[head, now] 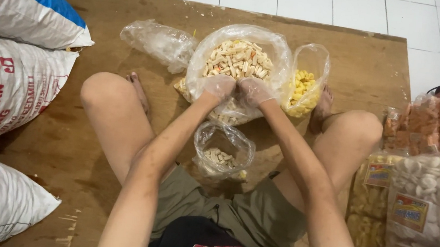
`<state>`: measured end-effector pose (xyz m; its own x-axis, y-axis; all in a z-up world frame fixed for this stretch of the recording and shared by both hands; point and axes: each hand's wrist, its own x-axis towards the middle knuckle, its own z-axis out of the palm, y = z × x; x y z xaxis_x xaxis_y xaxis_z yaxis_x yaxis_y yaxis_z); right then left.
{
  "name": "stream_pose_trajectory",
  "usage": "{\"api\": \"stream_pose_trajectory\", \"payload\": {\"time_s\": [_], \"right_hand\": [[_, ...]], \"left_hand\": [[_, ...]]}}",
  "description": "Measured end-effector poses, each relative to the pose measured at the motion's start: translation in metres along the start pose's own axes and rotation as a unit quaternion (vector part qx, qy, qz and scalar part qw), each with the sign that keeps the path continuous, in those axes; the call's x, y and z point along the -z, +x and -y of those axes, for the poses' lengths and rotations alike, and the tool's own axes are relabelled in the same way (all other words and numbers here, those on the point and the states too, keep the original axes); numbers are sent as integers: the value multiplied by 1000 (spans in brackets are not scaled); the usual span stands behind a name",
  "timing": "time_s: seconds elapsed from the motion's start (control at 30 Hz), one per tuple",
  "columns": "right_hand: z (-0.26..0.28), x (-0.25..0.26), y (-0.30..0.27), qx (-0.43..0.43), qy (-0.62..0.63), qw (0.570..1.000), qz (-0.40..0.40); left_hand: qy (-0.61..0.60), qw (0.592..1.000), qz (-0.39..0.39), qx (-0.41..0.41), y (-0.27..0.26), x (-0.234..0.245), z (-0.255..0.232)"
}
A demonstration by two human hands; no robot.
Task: Packaging small snack items from a large bag into smaller individual bags by hand
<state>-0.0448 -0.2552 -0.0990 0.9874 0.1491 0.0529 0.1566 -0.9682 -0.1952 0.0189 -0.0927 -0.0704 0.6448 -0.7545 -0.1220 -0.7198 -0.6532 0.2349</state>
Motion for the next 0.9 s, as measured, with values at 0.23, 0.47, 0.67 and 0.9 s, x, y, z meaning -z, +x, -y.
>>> {"api": "stream_pose_trajectory", "payload": {"time_s": [0.23, 0.47, 0.67, 0.9], "right_hand": [[34, 66, -13, -38, 52, 997, 38], [13, 71, -1, -49, 163, 984, 42], [40, 143, -7, -127, 150, 980, 31], [108, 248, -48, -67, 186, 978, 66]], "left_hand": [[13, 999, -44, 21, 18, -32, 7], [7, 981, -153, -118, -15, -5, 20], [-398, 891, -54, -212, -8, 27, 36], [-85, 986, -92, -113, -15, 99, 3]]}}
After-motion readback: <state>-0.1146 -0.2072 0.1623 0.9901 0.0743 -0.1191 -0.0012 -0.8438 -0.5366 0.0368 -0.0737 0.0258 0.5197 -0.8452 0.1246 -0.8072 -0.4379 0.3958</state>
